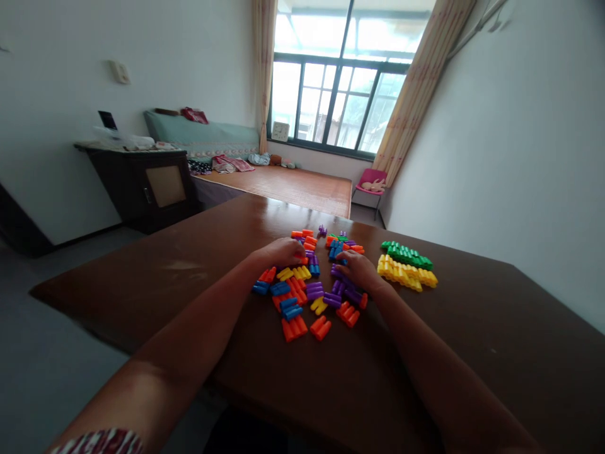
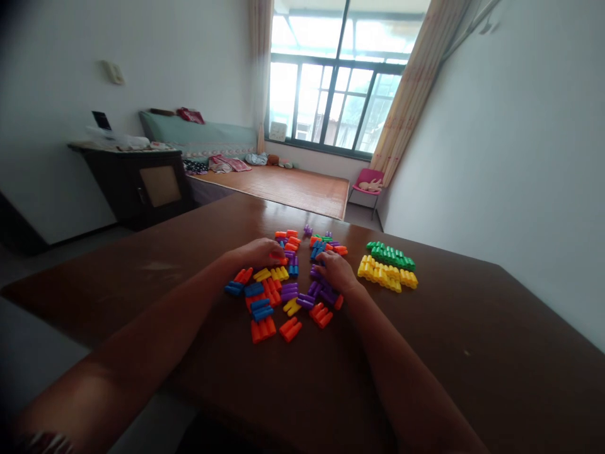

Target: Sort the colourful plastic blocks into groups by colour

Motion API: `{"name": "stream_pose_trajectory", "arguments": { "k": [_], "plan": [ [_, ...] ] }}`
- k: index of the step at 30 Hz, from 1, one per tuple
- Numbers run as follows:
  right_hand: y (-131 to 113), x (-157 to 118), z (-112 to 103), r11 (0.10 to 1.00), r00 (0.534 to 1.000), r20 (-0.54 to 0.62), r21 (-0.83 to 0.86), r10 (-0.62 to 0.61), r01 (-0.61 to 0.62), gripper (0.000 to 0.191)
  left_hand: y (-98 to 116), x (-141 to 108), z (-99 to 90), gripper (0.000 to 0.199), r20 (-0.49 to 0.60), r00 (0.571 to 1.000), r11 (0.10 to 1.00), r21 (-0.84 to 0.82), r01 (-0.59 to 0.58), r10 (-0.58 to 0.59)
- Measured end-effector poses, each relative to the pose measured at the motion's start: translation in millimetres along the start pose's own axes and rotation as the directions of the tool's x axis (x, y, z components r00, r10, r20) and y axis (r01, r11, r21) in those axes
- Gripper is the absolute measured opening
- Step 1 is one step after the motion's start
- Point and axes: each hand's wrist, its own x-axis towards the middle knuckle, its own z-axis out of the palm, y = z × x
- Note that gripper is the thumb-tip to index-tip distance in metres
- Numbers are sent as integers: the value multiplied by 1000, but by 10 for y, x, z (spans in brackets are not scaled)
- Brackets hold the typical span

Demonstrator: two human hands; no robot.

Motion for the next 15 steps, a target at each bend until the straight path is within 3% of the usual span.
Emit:
{"name": "stream_pose_trajectory", "arguments": {
  "k": [3,6,10,15],
  "plan": [
    [-170,15,-32,991,988,-115,79,-103,113,34,-14,69,54,24,-23,999,977,-213,32,-38],
    [-330,53,-35,954,963,-192,199,-188,226,51,70,142,124,36,-50,994,866,-498,55,-92],
    [-410,76,-23,931,946,-220,226,-238,286,42,269,154,199,50,30,994,665,-742,90,-101],
    [-403,62,-73,930,954,-203,252,-221,269,43,366,148,243,60,37,992,447,-890,88,-122]
  ]
}}
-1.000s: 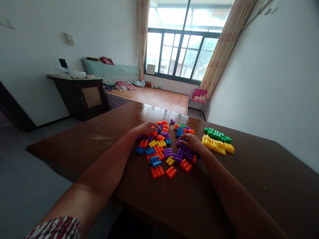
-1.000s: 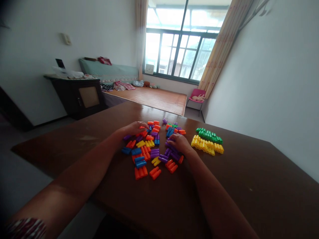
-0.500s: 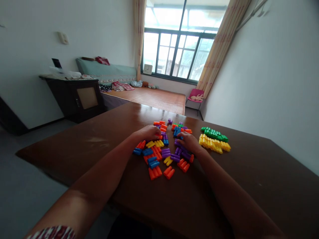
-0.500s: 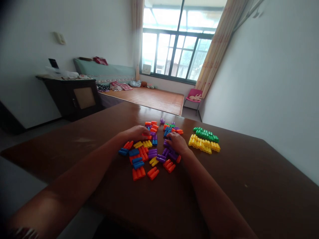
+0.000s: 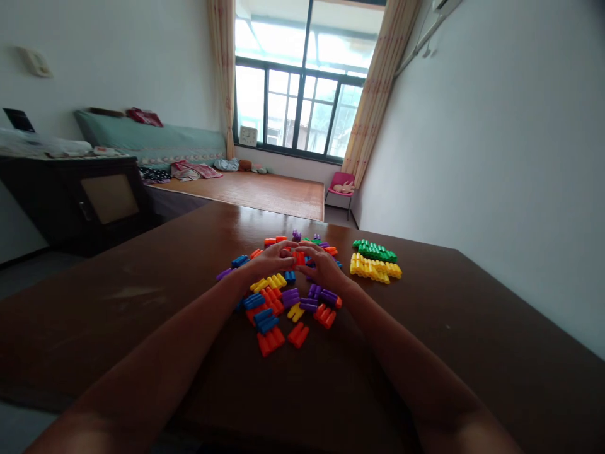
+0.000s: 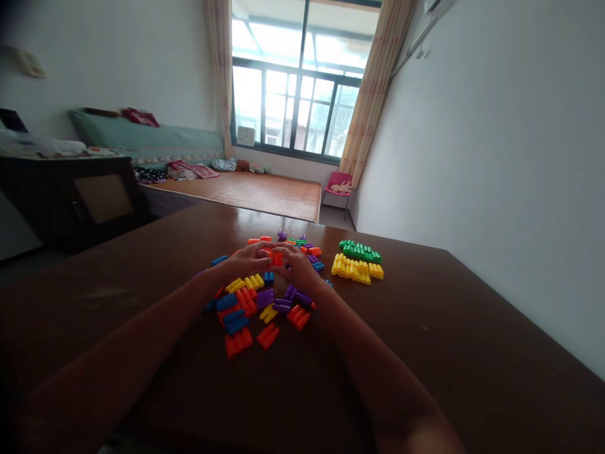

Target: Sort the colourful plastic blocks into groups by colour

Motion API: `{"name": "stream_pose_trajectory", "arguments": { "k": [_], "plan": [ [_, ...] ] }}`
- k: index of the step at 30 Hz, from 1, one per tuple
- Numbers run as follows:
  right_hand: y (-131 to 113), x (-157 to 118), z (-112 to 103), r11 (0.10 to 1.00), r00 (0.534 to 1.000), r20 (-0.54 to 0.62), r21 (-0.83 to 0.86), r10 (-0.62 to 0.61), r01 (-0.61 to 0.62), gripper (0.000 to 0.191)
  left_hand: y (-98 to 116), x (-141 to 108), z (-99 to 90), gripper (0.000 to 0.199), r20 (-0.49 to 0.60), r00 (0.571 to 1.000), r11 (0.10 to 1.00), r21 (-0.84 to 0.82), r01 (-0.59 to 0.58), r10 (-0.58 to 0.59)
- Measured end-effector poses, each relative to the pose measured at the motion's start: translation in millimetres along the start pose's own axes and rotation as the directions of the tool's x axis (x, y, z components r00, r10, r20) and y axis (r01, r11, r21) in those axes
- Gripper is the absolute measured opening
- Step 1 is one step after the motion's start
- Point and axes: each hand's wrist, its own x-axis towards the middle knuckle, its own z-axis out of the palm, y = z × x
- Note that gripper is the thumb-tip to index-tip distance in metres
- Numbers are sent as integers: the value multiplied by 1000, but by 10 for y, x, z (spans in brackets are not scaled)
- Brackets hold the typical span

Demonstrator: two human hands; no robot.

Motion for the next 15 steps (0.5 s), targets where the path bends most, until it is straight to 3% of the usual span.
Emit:
{"name": "stream_pose_trajectory", "arguments": {
  "k": [2,5,9,12,15],
  "plan": [
    [-8,22,-34,1000,999,34,3,2,-2,43,-17,21,1,62,-6,1000,999,-40,11,-12],
    [22,77,-145,1000,995,92,3,30,-30,38,-36,65,-10,60,-40,999,1000,24,12,-11],
    [182,-9,-560,977,977,72,-96,200,-193,31,50,79,-89,55,-114,991,984,168,-51,71],
    [352,-360,-953,938,950,29,-166,312,-303,31,199,53,-199,55,-172,978,982,167,-85,114],
    [504,-863,-1150,881,900,55,-238,433,-409,36,322,57,-296,55,-237,964,990,104,-100,123]
  ]
}}
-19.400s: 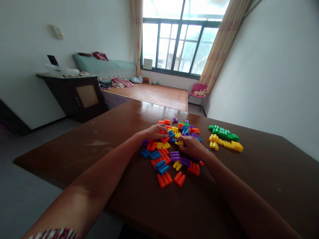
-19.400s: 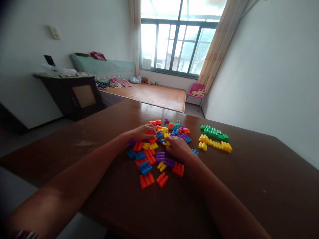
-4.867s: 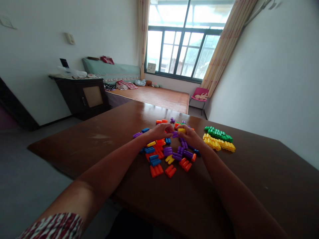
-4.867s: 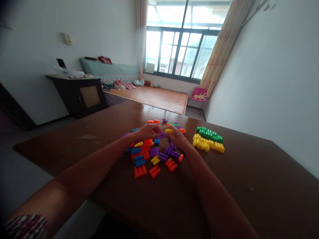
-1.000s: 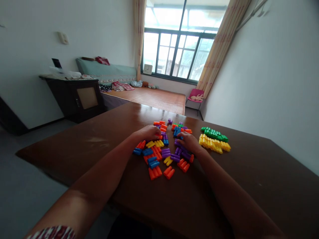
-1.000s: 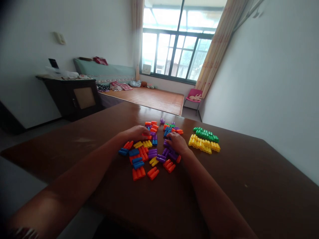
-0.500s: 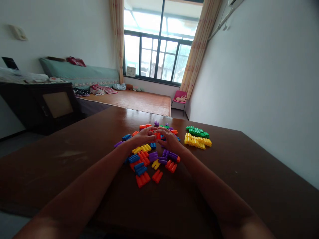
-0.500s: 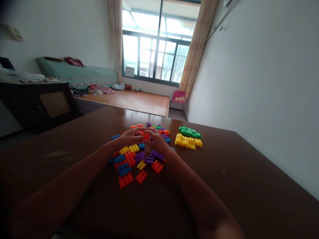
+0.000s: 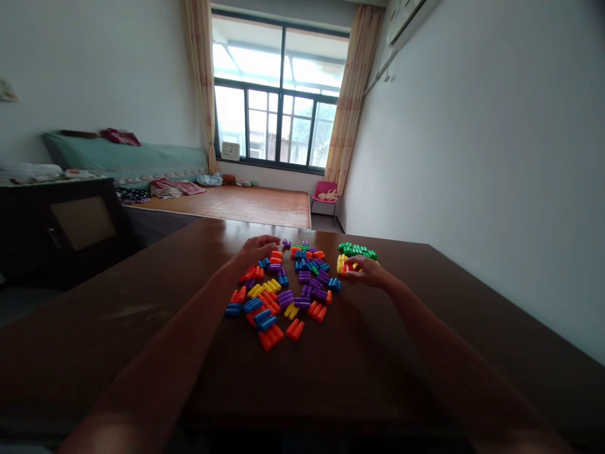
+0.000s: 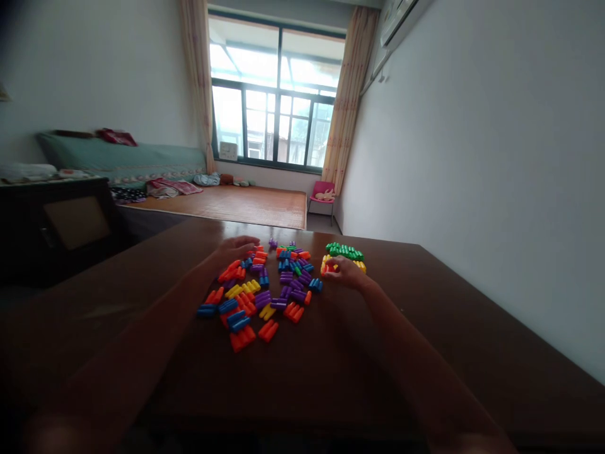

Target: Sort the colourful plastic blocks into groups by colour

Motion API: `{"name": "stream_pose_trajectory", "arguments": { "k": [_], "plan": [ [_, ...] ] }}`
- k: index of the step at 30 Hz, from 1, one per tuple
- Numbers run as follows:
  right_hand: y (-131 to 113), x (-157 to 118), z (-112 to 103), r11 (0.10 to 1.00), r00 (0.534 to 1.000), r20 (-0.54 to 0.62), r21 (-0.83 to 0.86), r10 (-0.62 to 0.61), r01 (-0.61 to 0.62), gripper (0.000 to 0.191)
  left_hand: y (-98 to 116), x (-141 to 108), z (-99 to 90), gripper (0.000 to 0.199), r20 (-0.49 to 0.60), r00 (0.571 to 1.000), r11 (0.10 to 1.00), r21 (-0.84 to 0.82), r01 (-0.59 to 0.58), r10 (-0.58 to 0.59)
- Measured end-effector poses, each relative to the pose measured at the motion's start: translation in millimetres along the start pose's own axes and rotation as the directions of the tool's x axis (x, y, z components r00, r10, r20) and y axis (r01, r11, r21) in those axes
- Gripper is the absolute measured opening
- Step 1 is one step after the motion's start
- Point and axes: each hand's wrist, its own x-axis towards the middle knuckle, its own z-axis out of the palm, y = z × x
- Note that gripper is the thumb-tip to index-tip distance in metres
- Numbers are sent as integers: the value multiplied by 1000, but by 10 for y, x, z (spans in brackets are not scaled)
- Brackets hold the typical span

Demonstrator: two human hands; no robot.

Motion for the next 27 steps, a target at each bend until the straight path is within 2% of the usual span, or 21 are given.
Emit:
{"name": "stream_pose_trajectory", "arguments": {
  "k": [3,6,8,11,14,17,20,23,27],
  "plan": [
    [232,-320,134,998,996,53,-26,66,-65,40,19,75,-39,52,-26,999,999,25,25,-24],
    [298,-460,311,992,991,48,22,125,-126,43,-42,143,-76,47,-8,999,983,178,37,-36],
    [298,-490,384,986,988,9,71,153,-153,42,-107,150,-156,44,18,1000,954,301,6,-12],
    [305,-535,426,972,978,-66,140,197,-187,45,-219,65,-389,42,44,999,882,470,-43,26],
    [341,-610,437,956,961,-131,198,245,-217,50,-329,-123,-697,44,1,1000,785,620,-19,23],
    [368,-678,456,958,946,-220,216,238,-191,44,-437,-330,-969,48,-63,998,705,708,34,15],
    [368,-705,484,969,922,-317,179,221,-171,41,-566,-452,-1141,59,-55,998,664,747,26,24],
    [351,-692,504,980,903,-386,118,191,-157,43,-719,-435,-1183,71,44,999,658,752,-29,-5],
    [214,-585,493,990,890,-437,5,129,-141,44,-884,-240,-1047,78,134,991,662,744,-91,-14]
  ]
}}
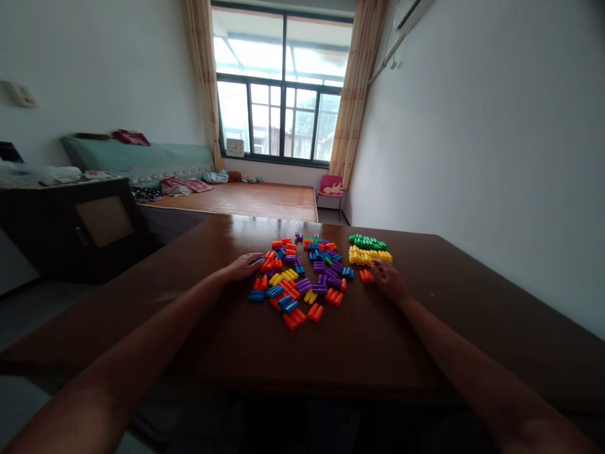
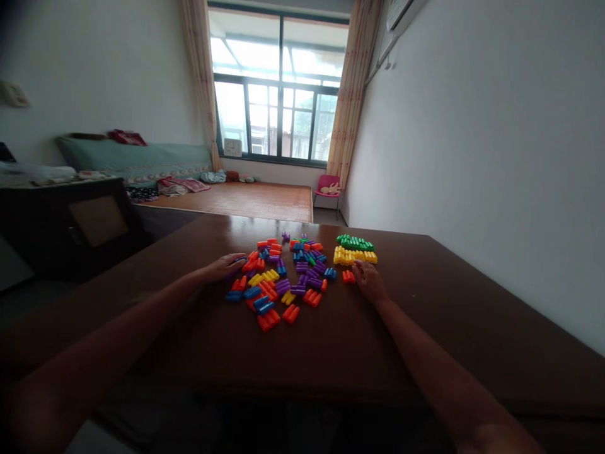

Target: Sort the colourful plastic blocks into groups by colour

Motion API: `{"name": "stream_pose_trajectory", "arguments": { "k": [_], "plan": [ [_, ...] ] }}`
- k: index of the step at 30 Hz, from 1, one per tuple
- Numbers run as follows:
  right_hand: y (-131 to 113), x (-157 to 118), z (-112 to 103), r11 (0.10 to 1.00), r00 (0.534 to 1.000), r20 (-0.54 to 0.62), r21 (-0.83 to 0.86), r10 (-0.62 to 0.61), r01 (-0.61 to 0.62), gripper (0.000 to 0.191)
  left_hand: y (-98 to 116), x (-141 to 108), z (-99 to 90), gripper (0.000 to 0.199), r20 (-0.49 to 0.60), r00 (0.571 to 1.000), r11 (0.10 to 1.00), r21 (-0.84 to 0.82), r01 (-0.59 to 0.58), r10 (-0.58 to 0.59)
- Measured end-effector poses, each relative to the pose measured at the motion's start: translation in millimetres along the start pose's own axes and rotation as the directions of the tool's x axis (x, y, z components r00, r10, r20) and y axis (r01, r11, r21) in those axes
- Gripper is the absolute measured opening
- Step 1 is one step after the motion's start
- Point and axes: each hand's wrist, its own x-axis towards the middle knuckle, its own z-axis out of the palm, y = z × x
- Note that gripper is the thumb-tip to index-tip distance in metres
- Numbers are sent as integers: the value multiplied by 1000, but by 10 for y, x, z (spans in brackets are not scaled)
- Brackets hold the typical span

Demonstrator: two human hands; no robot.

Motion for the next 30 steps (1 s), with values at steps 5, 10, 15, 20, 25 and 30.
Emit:
{"name": "stream_pose_trajectory", "arguments": {
  "k": [5,10,15,20,25,30],
  "plan": [
    [-606,126,-19,994,985,143,44,-101,95,41,91,271,214,68,0,995,995,-12,-103,103],
    [-1237,-18,-90,994,803,589,94,-95,49,37,57,208,228,62,-136,985,980,-152,-125,105],
    [-1441,-304,-34,999,835,547,21,-52,48,38,54,91,127,58,-189,982,964,-254,-74,25],
    [-1068,-387,-190,998,858,509,-48,68,-51,32,100,63,91,60,-188,982,954,-295,-49,-8],
    [-316,-283,-515,938,907,281,-243,313,-248,31,125,65,74,61,-191,981,957,-287,-26,-31],
    [72,-43,-414,963,913,316,-163,257,-214,37,236,98,30,65,-136,986,963,-262,61,-99]
  ]
}}
